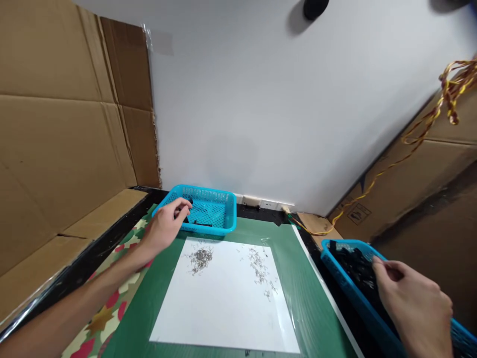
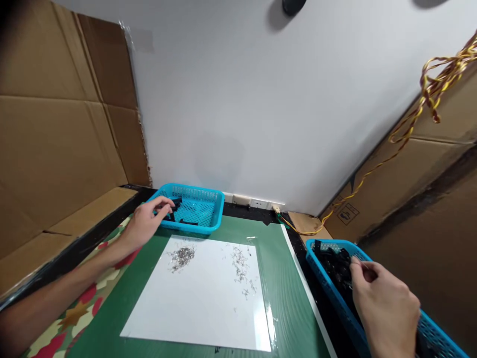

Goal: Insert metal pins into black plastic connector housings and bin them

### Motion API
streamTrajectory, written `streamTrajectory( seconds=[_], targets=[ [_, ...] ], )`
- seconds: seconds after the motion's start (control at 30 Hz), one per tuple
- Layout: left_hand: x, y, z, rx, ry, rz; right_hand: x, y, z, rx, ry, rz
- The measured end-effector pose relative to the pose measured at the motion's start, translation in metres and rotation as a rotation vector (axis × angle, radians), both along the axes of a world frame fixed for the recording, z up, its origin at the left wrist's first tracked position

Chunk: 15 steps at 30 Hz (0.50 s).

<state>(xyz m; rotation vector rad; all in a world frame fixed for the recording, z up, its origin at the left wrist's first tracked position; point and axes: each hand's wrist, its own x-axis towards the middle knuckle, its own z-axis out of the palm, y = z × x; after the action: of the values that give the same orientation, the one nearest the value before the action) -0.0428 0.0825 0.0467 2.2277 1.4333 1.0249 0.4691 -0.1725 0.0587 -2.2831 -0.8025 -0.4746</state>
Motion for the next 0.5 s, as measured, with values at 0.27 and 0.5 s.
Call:
streamTrajectory(
  seconds=[0.27,0.5],
  targets=[
    [-0.016,0.080,0.012,-0.001,0.352,0.065,0.038,0.013,0.009,-0.115,0.074,-0.023],
    [0.015,0.118,0.000,-0.073,0.517,0.024,-0.001,0.044,-0.001,-0.139,-0.067,0.436]
  ],
)
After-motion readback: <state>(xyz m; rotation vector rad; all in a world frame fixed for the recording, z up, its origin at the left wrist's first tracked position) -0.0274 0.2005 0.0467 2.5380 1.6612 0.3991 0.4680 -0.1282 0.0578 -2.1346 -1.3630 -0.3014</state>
